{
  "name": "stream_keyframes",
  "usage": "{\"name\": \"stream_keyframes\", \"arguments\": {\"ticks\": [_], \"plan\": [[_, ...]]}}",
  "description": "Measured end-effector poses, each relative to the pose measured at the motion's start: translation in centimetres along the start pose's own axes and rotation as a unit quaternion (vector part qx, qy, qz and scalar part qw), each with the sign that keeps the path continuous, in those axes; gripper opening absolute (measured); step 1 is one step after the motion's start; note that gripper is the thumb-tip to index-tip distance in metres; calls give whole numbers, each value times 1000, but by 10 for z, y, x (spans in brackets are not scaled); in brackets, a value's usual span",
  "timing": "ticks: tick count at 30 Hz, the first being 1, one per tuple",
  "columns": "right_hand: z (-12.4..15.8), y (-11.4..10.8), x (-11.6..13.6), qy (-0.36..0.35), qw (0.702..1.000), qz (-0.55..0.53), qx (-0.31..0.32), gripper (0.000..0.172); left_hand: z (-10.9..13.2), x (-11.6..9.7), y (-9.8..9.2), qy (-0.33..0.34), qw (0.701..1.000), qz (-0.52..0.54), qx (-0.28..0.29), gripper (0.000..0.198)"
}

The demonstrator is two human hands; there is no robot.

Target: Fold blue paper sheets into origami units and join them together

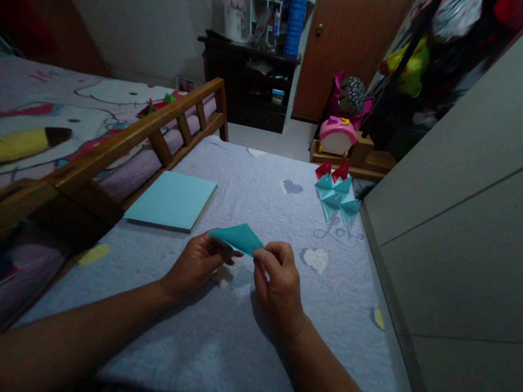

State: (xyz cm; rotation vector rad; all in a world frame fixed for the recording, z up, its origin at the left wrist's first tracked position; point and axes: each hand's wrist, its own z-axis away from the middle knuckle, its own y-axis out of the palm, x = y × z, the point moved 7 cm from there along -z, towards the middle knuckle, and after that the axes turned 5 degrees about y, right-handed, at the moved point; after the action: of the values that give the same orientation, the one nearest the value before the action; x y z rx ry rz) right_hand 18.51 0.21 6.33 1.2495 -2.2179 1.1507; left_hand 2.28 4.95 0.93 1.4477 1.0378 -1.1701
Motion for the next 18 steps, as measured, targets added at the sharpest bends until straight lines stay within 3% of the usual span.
{"name": "stream_keyframes", "arguments": {"ticks": [8, 18], "plan": [[-2, -4, 3, -2, 1000, -4, -19, 29, 1, 3, -1, 4, 1000, -28, 0, 16], [0, -3, 1, -4, 999, -37, 10, 35, 1, 0, -3, 23, 999, -42, 19, 14]]}}
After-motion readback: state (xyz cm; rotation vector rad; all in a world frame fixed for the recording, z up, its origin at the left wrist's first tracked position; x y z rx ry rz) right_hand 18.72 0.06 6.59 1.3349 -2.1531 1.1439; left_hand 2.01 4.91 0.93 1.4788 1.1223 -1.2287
